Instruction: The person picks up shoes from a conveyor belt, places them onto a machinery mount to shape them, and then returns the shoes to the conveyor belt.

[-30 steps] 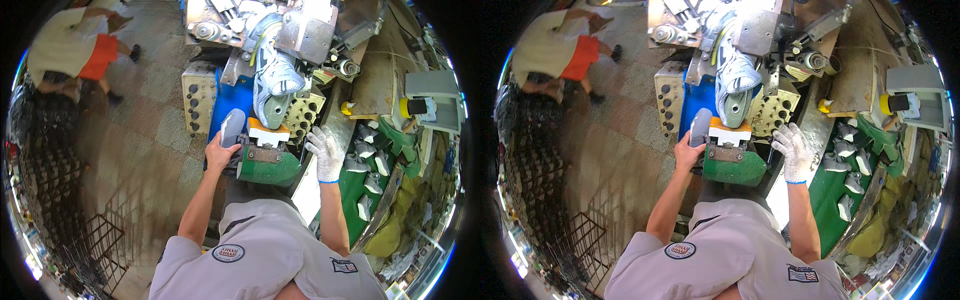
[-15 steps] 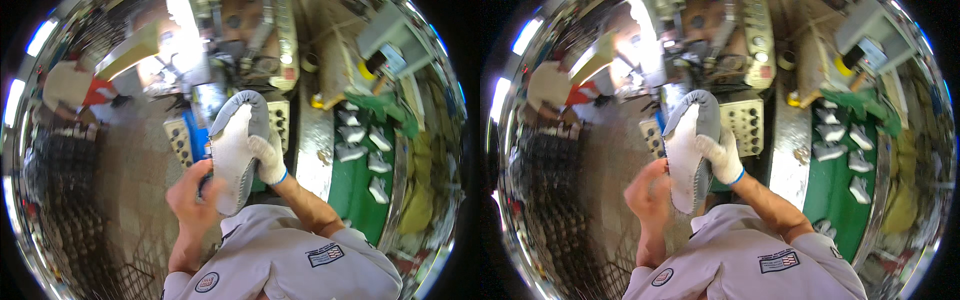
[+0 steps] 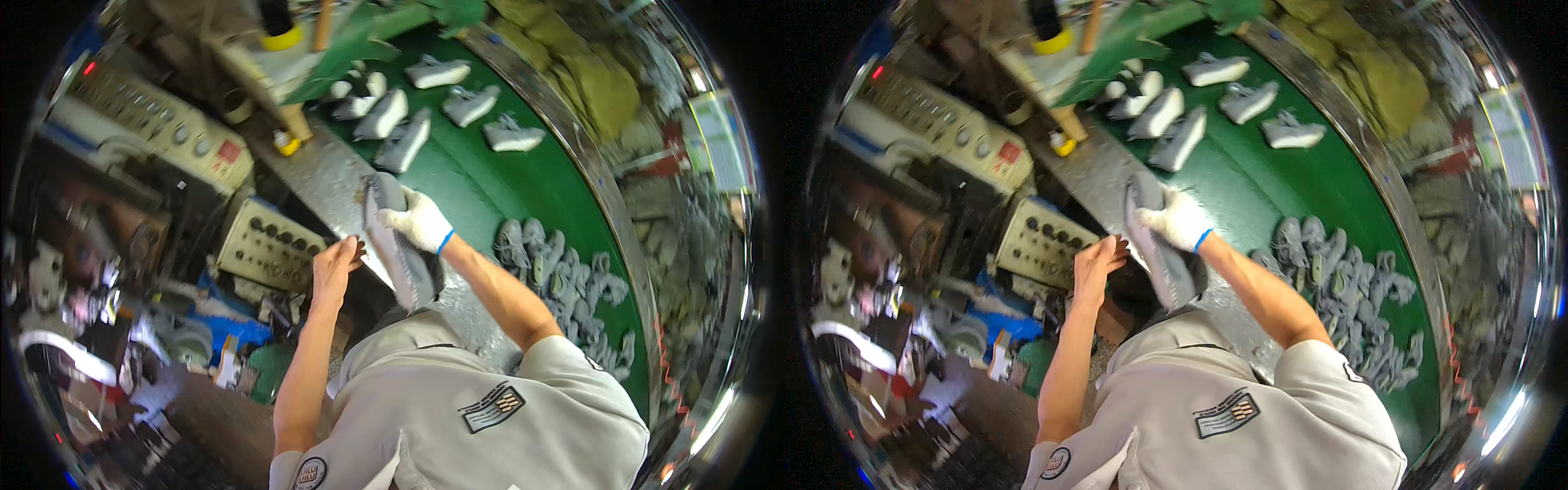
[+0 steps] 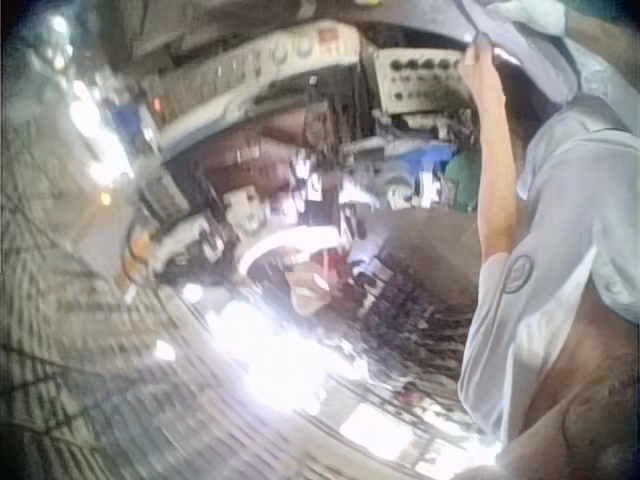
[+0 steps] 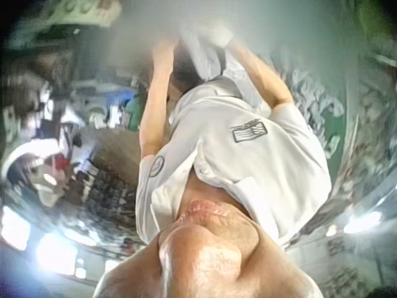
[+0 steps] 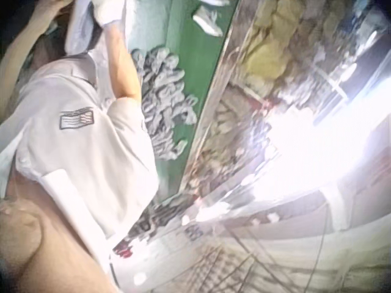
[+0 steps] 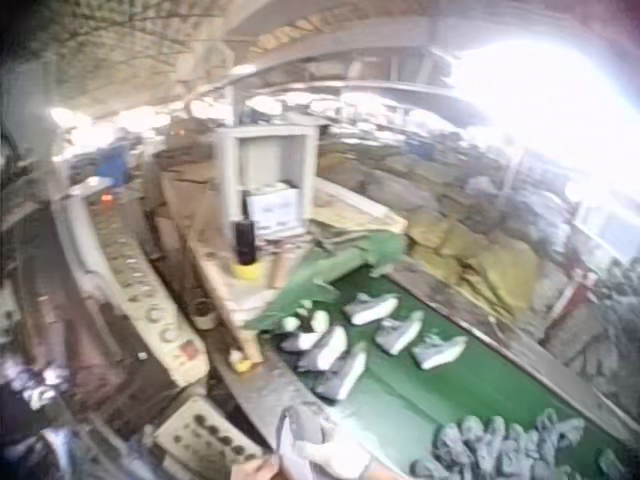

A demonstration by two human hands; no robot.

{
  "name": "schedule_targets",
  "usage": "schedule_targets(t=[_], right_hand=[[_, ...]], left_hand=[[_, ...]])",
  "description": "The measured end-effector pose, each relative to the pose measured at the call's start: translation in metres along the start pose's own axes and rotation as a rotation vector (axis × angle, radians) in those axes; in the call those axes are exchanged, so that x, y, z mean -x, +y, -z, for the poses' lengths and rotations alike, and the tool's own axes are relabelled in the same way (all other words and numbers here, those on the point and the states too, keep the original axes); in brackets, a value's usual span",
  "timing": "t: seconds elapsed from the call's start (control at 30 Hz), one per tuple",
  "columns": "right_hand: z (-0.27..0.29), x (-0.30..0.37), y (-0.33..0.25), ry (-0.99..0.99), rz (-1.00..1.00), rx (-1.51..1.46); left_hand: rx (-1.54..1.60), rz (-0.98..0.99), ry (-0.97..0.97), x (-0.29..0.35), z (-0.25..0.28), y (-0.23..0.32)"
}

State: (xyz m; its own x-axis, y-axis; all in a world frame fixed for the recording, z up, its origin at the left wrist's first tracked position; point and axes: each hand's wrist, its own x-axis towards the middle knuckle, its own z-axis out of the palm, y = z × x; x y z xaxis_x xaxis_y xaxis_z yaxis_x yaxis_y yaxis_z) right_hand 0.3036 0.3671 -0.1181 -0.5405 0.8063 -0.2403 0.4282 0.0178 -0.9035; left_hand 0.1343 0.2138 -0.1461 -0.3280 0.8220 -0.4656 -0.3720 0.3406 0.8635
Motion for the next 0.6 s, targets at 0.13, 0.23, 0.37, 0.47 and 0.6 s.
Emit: schedule_targets(t=[0.13, 0.23, 0.37, 0.47, 0.6], right_hand=[[0.121, -0.038, 0.081, -0.021, -0.546, 0.612], [0.158, -0.072, 0.162, 0.039, -0.648, 0.835], [0.099, -0.161, 0.227, 0.207, -0.552, 0.467], [0.04, -0.232, 0.215, 0.244, -0.638, 0.04], [0.005, -0.264, 0.254, 0.601, -0.683, -0.098]], left_hand=[[-0.182, 0.059, -0.079, -0.004, -0.019, -0.015], [-0.292, 0.143, -0.021, -0.002, -0.005, -0.039], [-0.33, 0.242, 0.034, 0.007, 0.004, -0.043], [-0.355, 0.237, 0.108, 0.023, 0.007, -0.049], [-0.293, 0.301, 0.133, 0.041, 0.013, -0.05]])
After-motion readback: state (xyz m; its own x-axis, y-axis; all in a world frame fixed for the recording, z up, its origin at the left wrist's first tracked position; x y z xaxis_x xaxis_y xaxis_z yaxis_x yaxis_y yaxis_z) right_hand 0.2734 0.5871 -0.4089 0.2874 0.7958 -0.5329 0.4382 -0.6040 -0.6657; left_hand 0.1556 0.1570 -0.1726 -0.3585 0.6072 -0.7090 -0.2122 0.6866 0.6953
